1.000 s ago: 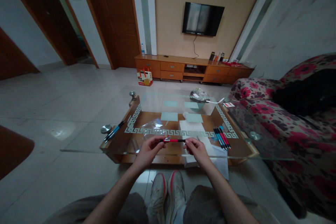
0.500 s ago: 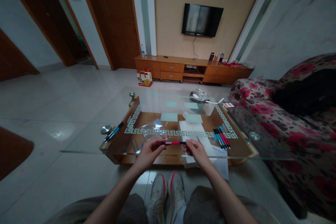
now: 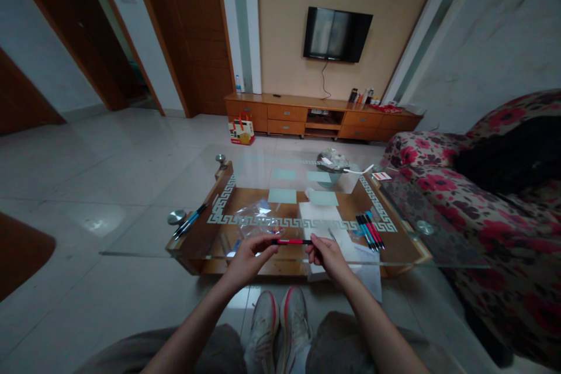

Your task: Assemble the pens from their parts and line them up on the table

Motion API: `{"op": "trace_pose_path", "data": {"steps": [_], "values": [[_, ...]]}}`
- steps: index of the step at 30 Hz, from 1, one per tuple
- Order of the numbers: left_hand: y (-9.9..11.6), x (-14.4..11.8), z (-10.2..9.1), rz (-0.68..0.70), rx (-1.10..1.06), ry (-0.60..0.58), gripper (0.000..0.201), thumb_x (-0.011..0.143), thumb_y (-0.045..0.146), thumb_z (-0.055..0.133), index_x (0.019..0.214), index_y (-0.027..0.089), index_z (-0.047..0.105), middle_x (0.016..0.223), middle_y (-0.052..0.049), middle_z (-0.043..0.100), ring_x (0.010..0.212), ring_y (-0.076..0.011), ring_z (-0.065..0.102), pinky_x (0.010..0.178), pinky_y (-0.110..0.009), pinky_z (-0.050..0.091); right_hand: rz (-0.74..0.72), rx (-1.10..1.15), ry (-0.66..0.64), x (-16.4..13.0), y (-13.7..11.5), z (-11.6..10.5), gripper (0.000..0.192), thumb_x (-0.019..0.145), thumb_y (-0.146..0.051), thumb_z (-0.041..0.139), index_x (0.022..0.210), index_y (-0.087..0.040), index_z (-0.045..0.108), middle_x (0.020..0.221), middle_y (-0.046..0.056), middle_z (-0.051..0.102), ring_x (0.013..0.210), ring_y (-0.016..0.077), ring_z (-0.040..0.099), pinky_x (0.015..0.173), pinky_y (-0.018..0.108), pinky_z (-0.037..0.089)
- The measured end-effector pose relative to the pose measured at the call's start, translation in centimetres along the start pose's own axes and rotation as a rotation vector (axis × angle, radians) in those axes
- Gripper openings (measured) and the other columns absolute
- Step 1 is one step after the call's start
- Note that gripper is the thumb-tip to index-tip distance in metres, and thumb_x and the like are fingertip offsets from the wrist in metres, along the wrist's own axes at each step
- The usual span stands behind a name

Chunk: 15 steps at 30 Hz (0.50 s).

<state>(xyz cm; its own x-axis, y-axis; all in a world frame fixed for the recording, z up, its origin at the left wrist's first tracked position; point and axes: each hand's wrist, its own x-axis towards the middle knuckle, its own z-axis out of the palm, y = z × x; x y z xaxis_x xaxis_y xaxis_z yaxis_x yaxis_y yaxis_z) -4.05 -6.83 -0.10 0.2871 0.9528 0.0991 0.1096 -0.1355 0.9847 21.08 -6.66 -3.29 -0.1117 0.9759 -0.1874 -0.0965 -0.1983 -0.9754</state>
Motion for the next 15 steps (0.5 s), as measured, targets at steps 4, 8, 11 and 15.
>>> {"op": "trace_pose_path", "data": {"steps": [4, 8, 11, 15], "values": [[0.21, -0.04, 0.06, 0.019, 0.059, -0.001, 0.034, 0.083, 0.038, 0.068, 0.112, 0.019, 0.072, 0.101, -0.009, 0.074, 0.092, -0.0222, 0.067, 0.085, -0.034, 0.052, 0.001, -0.004, 0.002, -0.13, 0.10, 0.02, 0.055, 0.082, -0.066, 0.060, 0.069, -0.013, 0.067, 0.052, 0.003, 0.061, 0.044, 0.0079, 0.043, 0.046, 0.022, 0.026], [0.23, -0.05, 0.10, 0.018, 0.092, 0.016, 0.033, 0.084, 0.039, 0.067, 0.109, 0.019, 0.073, 0.101, -0.009, 0.073, 0.090, -0.0214, 0.067, 0.084, -0.033, 0.052, -0.014, 0.001, -0.008, -0.43, -0.11, 0.05, 0.052, 0.082, -0.063, 0.062, 0.071, -0.013, 0.069, 0.055, 0.003, 0.061, 0.046, 0.0076, 0.043, 0.047, 0.022, 0.027], [0.29, -0.06, 0.15, 0.023, 0.084, 0.017, 0.032, 0.085, 0.041, 0.065, 0.107, 0.019, 0.072, 0.098, -0.009, 0.073, 0.087, -0.0209, 0.066, 0.080, -0.031, 0.052, -0.011, 0.003, -0.019, -0.61, -0.27, 0.17, 0.052, 0.081, -0.063, 0.063, 0.071, -0.013, 0.070, 0.056, 0.003, 0.061, 0.047, 0.0079, 0.043, 0.048, 0.022, 0.028], [0.47, -0.09, 0.16, 0.017, 0.091, 0.018, 0.031, 0.086, 0.041, 0.063, 0.106, 0.018, 0.071, 0.096, -0.008, 0.073, 0.087, -0.0214, 0.066, 0.079, -0.031, 0.052, -0.010, -0.008, -0.036, -0.67, -0.34, 0.26, 0.053, 0.080, -0.064, 0.063, 0.072, -0.013, 0.072, 0.057, 0.004, 0.063, 0.048, 0.0084, 0.043, 0.048, 0.023, 0.027]]}}
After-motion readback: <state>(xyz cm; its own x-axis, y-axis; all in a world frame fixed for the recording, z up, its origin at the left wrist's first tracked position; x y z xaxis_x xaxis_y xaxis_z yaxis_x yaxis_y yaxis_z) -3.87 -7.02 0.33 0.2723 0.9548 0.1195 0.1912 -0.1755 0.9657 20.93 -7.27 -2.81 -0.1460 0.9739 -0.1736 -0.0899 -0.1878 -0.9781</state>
